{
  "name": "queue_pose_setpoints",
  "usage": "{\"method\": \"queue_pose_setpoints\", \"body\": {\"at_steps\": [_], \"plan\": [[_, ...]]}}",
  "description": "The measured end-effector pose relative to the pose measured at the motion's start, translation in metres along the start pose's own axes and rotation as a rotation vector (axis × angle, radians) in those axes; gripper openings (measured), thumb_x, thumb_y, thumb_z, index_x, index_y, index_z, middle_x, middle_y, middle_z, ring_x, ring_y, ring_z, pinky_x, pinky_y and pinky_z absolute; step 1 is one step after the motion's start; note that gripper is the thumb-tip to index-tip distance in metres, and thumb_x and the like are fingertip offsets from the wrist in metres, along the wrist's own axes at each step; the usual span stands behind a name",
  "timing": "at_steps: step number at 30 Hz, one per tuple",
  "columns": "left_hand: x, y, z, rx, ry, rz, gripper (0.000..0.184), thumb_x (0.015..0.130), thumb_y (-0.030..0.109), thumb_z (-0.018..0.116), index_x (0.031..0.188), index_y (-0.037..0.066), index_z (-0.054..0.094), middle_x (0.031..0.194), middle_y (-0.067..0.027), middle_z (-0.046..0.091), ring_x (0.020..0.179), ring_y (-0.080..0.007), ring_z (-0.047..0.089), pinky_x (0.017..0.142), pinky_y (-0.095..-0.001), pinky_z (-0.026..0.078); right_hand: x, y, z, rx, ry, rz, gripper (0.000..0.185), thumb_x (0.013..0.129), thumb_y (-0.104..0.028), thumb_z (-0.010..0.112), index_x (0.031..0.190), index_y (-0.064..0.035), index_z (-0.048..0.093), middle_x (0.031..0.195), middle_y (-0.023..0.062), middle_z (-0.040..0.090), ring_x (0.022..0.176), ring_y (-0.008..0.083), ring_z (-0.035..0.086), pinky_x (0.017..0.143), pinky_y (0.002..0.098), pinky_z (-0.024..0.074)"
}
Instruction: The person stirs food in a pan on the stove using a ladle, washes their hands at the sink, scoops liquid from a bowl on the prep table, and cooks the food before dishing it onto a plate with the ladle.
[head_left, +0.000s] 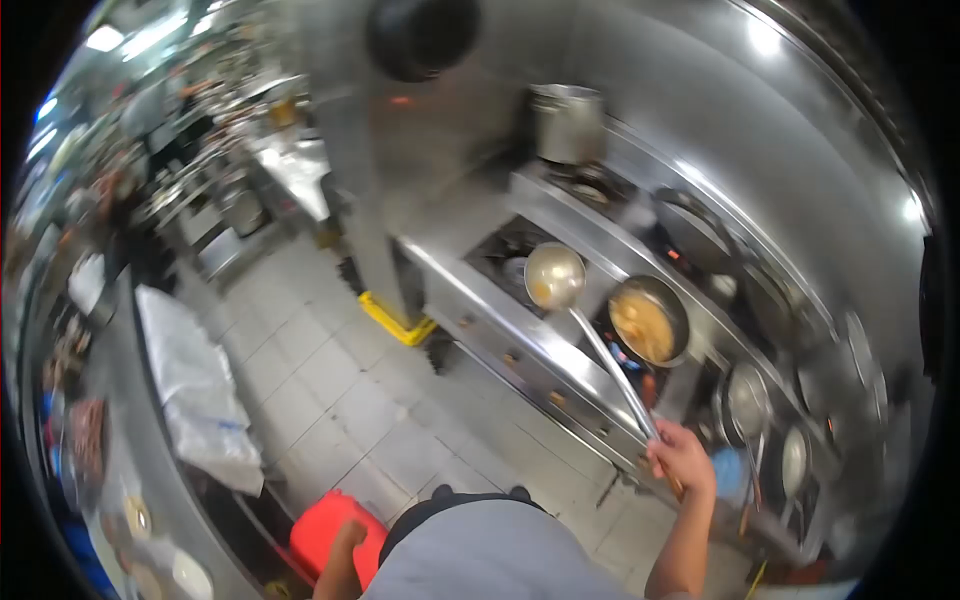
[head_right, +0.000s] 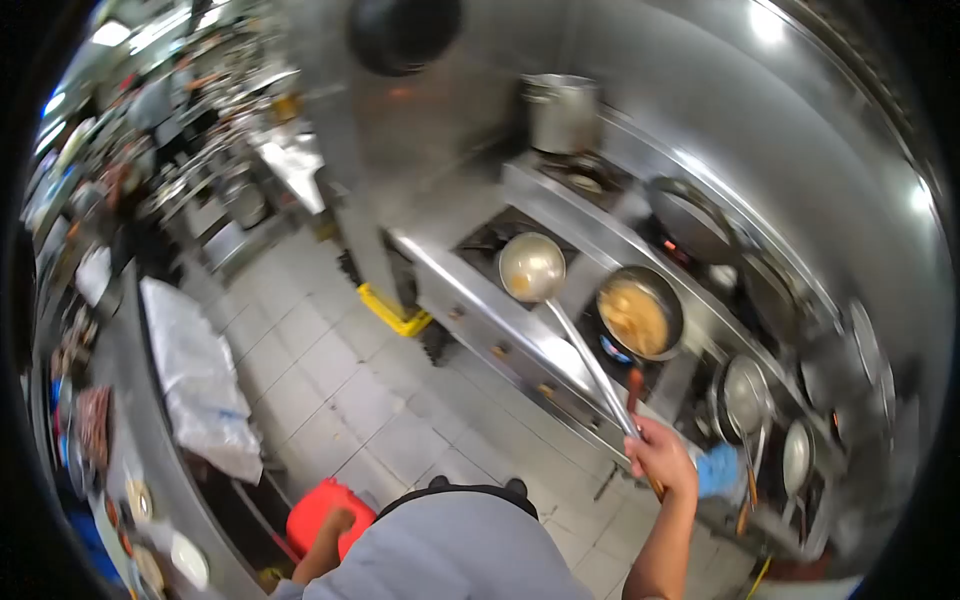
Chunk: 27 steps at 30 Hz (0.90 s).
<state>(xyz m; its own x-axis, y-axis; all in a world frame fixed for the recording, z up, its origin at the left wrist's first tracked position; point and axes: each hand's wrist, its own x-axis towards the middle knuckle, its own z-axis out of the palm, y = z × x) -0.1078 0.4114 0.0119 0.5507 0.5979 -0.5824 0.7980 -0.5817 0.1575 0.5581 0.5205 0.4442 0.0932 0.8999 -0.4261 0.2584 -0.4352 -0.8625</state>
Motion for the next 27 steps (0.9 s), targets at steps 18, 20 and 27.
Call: {"method": "queue_pose_setpoints", "body": {"at_steps": [18, 20, 27], "plan": [[0.126, 0.076, -0.099, -1.616, 0.464, -0.645, 0.040, 0.093, 0.013, 0.055, 0.131, 0.004, 0.056, 0.099, -0.0095, 0.067, 0.060, -0.0180, 0.061, 0.046, -0.0320, 0.049, 0.070, 0.153, -0.122, -0.576, 0.618, -0.122, 0.075, 0.075, 0.004, 0.061, 0.148, 0.0018, 0.042, 0.122, 0.0268, 0.061, 0.111, 0.0395, 0.059, 0.100, 0.0394, 0.0461], [0.135, 0.098, -0.102, -1.592, 0.456, -0.669, 0.040, 0.091, 0.012, 0.057, 0.130, 0.004, 0.058, 0.098, -0.0093, 0.067, 0.061, -0.0171, 0.060, 0.048, -0.0303, 0.048, 0.075, 0.160, -0.131, -0.570, 0.588, -0.015, 0.075, 0.075, 0.004, 0.062, 0.147, 0.0027, 0.043, 0.118, 0.0231, 0.063, 0.100, 0.0305, 0.063, 0.090, 0.0356, 0.0498], [0.124, 0.159, -0.050, -1.624, 0.240, -0.789, 0.040, 0.090, 0.011, 0.059, 0.130, 0.004, 0.059, 0.094, -0.0093, 0.067, 0.058, -0.0185, 0.061, 0.049, -0.0322, 0.048, 0.071, 0.170, -0.152, -0.553, 0.453, -0.305, 0.071, 0.079, -0.004, 0.067, 0.147, 0.0008, 0.045, 0.106, 0.0162, 0.066, 0.088, 0.0219, 0.064, 0.083, 0.0343, 0.0527]]}}
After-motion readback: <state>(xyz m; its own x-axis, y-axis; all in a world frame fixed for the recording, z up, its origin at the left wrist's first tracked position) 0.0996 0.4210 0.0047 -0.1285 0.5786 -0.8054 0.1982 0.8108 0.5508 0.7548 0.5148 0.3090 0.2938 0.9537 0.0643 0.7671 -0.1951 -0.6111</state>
